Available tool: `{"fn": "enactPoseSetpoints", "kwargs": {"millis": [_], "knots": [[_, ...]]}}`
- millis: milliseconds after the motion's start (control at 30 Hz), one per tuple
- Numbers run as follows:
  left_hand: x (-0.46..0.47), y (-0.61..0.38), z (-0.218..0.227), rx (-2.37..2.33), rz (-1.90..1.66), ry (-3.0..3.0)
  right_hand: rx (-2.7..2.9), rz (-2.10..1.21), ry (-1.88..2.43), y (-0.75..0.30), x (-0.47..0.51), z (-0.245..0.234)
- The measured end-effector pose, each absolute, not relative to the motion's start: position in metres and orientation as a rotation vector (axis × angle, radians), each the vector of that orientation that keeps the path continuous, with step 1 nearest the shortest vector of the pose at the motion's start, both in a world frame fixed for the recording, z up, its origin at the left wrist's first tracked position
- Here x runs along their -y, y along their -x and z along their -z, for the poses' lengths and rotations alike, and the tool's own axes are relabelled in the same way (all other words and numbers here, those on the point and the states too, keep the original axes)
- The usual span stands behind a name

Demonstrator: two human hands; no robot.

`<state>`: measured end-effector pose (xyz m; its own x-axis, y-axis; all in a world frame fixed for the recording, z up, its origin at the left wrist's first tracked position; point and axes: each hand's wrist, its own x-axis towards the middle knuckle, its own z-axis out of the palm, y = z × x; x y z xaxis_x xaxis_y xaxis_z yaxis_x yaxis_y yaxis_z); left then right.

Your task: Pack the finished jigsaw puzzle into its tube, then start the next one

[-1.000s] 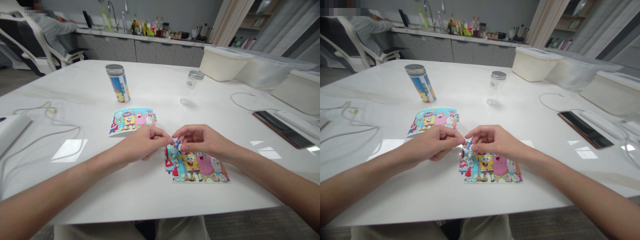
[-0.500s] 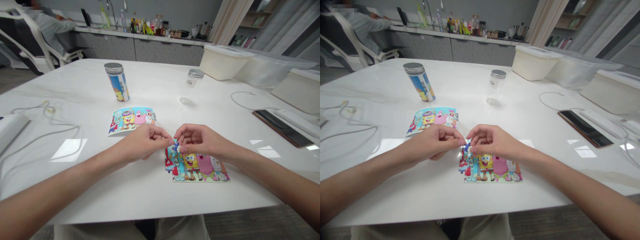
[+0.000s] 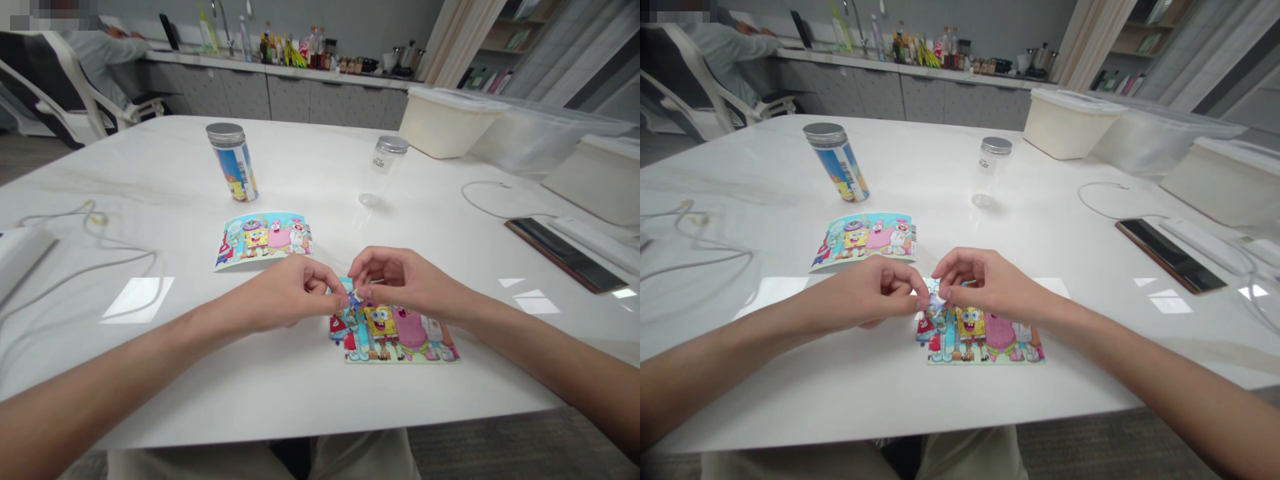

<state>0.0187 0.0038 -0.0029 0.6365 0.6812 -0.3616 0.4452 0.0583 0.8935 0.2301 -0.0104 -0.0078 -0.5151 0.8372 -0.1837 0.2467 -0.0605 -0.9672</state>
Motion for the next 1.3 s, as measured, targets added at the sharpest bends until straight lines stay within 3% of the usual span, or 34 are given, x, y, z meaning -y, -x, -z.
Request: {"fn": "enactPoseSetpoints", "kwargs": {"millis": [1300], "knots": [[-0.0031,-0.018,0.0019,-0.958,-0.228,-1.551,1.747,-1.648,1.127,-0.2251,0.0167,0.0095]]}}
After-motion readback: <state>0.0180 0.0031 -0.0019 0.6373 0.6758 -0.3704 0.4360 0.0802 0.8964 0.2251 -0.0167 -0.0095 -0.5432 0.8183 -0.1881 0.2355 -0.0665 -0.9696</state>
